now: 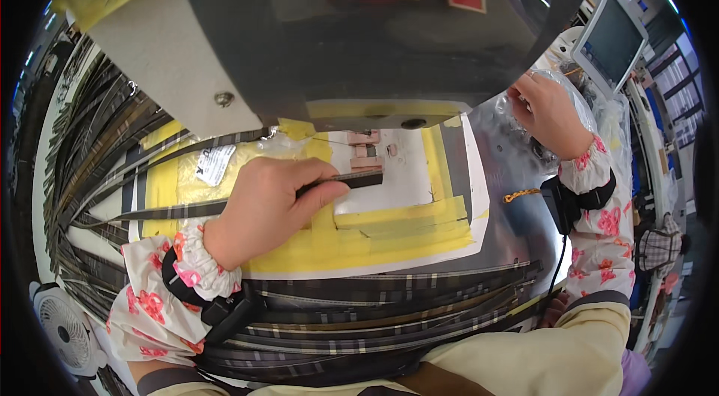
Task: Using an industrial sewing machine to sew buckles onto leather straps.
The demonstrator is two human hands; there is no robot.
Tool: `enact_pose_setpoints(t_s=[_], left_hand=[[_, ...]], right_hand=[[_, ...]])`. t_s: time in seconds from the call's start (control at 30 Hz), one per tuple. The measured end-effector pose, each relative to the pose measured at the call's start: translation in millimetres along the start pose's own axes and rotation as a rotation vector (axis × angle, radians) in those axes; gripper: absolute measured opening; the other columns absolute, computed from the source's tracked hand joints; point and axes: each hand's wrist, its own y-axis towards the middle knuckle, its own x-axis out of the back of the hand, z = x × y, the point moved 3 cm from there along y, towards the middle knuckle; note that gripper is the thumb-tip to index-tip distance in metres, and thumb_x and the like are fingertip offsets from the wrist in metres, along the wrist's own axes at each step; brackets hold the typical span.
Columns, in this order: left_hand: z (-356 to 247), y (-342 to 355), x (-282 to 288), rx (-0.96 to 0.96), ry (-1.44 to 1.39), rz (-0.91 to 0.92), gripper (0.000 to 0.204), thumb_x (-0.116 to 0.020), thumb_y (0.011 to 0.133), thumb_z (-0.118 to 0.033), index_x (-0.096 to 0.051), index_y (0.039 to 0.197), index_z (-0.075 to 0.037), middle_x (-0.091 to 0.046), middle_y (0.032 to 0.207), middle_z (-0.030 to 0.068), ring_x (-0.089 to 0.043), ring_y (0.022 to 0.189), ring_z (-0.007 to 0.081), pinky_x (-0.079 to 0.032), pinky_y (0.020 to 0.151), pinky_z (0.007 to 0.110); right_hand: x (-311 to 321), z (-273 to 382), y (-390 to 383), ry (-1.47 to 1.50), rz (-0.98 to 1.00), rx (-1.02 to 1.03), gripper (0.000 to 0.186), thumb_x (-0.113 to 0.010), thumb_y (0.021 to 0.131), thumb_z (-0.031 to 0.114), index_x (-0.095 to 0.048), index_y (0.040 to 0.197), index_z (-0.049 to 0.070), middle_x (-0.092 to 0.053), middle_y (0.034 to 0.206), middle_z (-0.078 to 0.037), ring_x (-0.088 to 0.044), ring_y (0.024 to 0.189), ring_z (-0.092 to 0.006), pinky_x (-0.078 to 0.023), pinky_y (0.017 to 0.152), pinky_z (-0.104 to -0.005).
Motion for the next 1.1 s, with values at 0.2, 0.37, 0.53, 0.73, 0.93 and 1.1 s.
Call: enact_pose_setpoints(t_s=[0.2, 0.37, 0.53, 0.73, 0.93, 1.1], left_hand=[[3.2, 3.1, -0.1, -0.09, -0.049, -0.03, 0.016, -0.067, 0.084, -0.013, -0.065, 0.086, 0.002, -0.056, 0.059, 0.0086, -0.049, 0.049, 0.0105, -0.039, 0.047, 0.025], [2.0, 3.5, 3.5, 0.105, -0.169, 0.005, 0.019, -0.062, 0.088, -0.016, -0.064, 0.082, 0.002, -0.054, 0.056, 0.0083, -0.047, 0.046, 0.0132, -0.038, 0.046, 0.027], [-13.0, -3.7, -0.9, 0.056, -0.325, 0.017, 0.019, -0.056, 0.092, -0.016, -0.064, 0.091, 0.001, -0.053, 0.054, 0.0069, -0.048, 0.045, 0.0134, -0.04, 0.047, 0.027], [-16.4, -4.8, -13.9, 0.019, -0.315, 0.073, 0.018, -0.058, 0.092, -0.018, -0.061, 0.102, -0.003, -0.059, 0.059, 0.0084, -0.061, 0.051, 0.018, -0.046, 0.05, 0.029], [-14.5, -3.8, -19.0, -0.064, -0.139, 0.023, 0.015, -0.061, 0.089, -0.019, -0.063, 0.091, -0.004, -0.06, 0.061, 0.0104, -0.061, 0.051, 0.0249, -0.045, 0.048, 0.034], [-14.9, 0.6, -7.3, -0.001, -0.112, -0.021, 0.017, -0.066, 0.086, -0.019, -0.064, 0.082, -0.002, -0.058, 0.057, 0.0099, -0.056, 0.047, 0.0214, -0.042, 0.046, 0.032]], right_hand=[[-11.8, -16.5, -12.2, -0.217, 0.022, -0.018, 0.017, -0.057, 0.069, -0.005, -0.049, 0.082, 0.001, -0.055, 0.079, -0.015, -0.057, 0.074, -0.0367, -0.046, 0.064, -0.0434], [23.3, 41.9, 5.4, -0.005, -0.181, 0.016, 0.015, -0.056, 0.07, -0.006, -0.051, 0.082, -0.001, -0.056, 0.078, -0.013, -0.059, 0.069, -0.029, -0.047, 0.061, -0.0384], [-0.9, 101.0, 11.7, 1.252, 0.078, -0.105, 0.016, -0.051, 0.079, -0.005, -0.056, 0.094, -0.001, -0.06, 0.086, -0.003, -0.056, 0.078, -0.0086, -0.045, 0.07, -0.0215], [-45.9, 130.6, 11.9, 1.493, 0.153, 0.008, 0.019, -0.045, 0.079, -0.014, -0.055, 0.092, -0.004, -0.057, 0.1, -0.007, -0.053, 0.089, -0.0111, -0.043, 0.079, -0.0246], [-49.3, 144.1, 14.9, 1.572, 0.504, -0.093, 0.027, -0.064, 0.088, 0.009, -0.049, 0.109, 0.001, -0.058, 0.101, -0.005, -0.056, 0.086, -0.0078, -0.046, 0.073, -0.0223], [-52.4, 127.7, 20.1, 1.554, 0.522, -0.373, 0.025, -0.063, 0.09, 0.015, -0.053, 0.103, -0.003, -0.062, 0.081, -0.004, -0.052, 0.059, -0.0055, -0.042, 0.047, -0.0203]])
